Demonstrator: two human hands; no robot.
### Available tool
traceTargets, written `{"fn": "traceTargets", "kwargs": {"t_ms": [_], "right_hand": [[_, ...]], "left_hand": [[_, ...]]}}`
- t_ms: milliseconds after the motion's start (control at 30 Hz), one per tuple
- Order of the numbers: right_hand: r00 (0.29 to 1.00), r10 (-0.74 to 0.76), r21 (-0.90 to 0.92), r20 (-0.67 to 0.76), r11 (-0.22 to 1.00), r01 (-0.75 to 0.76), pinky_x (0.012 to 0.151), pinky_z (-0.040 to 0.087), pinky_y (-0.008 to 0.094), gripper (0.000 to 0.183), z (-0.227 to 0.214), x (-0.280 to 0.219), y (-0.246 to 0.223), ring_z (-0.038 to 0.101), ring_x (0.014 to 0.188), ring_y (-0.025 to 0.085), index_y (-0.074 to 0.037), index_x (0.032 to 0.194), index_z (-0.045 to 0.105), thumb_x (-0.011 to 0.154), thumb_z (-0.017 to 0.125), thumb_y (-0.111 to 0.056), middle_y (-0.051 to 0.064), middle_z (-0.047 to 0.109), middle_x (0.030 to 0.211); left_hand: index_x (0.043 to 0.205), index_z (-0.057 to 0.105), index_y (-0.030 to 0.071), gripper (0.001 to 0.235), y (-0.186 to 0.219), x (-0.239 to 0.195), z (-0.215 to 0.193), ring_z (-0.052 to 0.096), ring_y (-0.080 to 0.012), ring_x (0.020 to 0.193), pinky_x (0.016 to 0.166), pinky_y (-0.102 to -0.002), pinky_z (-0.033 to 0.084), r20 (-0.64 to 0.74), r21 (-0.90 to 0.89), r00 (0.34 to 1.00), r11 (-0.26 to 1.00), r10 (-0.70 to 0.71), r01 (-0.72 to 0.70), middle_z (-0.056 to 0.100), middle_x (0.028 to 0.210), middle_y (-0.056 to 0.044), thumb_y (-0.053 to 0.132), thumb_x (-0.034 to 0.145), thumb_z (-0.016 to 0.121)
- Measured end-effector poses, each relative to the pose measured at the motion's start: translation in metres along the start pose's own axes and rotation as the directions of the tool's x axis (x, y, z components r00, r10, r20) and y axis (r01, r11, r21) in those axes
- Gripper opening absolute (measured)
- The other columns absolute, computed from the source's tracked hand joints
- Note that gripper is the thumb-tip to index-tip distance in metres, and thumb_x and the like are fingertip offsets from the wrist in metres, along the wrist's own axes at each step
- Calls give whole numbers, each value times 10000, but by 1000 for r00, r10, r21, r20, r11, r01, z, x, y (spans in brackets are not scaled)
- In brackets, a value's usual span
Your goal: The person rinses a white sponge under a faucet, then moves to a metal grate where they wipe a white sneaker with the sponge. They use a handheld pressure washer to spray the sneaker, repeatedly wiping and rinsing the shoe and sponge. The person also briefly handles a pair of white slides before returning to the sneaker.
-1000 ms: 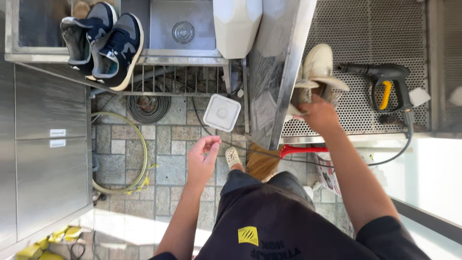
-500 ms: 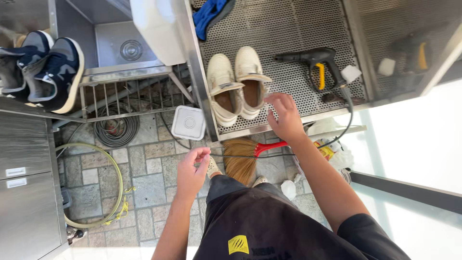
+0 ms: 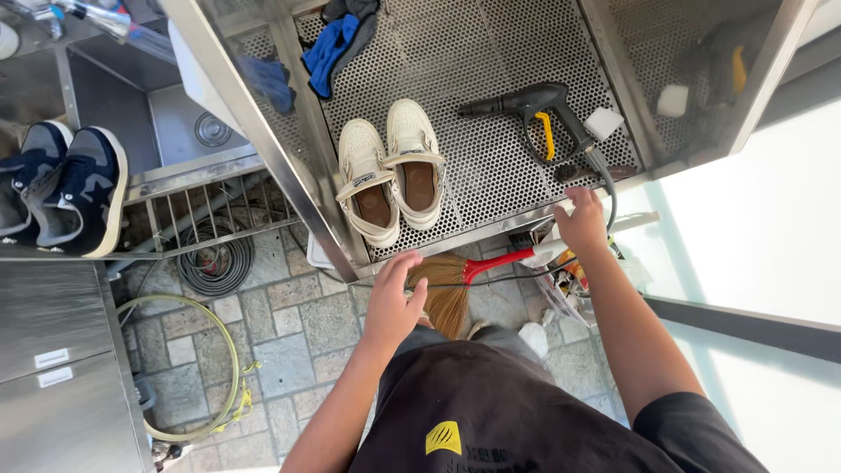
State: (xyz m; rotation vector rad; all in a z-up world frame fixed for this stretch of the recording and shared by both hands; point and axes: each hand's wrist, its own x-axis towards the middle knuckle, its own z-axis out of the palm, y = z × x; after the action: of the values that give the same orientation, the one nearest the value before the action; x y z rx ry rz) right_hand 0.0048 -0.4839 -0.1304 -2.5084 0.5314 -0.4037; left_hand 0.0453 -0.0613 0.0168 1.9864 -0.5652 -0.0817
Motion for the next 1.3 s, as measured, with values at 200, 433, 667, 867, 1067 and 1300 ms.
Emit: {"fn": "traceTargets", "kwargs": {"t_ms": [200,433,667,867,1067,1300], "right_hand": [[997,-58,-59,-51,997,55,1025,461,488,455,2,40,14,573,1180,407,-21,1250,577,845,755,-125,203,627,1220],[974,-217,-224,73,948,227,1136,380,544,645,-2,124,31,471,1328,410,37,1407,470,866,752,-170,224,551,1389],[884,160,-158,439,982,-99,836,535,474,612,0,207,44,668,952,379,55,1328,525,873,770,-274,266,650,1140],[761,125,-29,636,990,-138,726,537,402,397,-37,228,32,679,789,281,18,1065,676,793,816,-235,144,704,889],[748,-49,694,662,419,-586,811,426,351,455,-125,187,10,560,894,203,-29,1217,661,843,714,-283,61,618,1014],[798,-177,799,576,328,-504,903,518,414,511,-181,106,-44,645,949,245,-25,1138,599,894,720,-458,106,655,954]], "left_hand": [[1376,526,-29,528,-11,73,38,546,-371,1292,1086,-438,464,20,137,994,984,111,-112,568,1394,-183,104,894,696],[1167,585,-17,370,-36,136,105,708,-359,938,826,-447,564,60,588,947,778,-317,223,713,996,-212,152,855,691],[970,696,73,146,-59,161,132,738,-372,754,682,-488,585,-120,584,902,705,-415,402,737,781,-180,99,828,679],[1249,694,41,434,-52,177,130,747,-325,775,732,-417,567,-155,63,871,875,-467,480,759,886,-211,184,842,744],[1304,636,-15,412,-127,223,189,716,-144,979,885,-298,565,-55,-547,887,757,-459,358,756,1127,-107,88,916,729],[1361,599,-2,455,-155,269,230,695,-159,1057,937,-317,545,-142,-684,844,668,-517,293,726,1206,-107,114,937,717]]}}
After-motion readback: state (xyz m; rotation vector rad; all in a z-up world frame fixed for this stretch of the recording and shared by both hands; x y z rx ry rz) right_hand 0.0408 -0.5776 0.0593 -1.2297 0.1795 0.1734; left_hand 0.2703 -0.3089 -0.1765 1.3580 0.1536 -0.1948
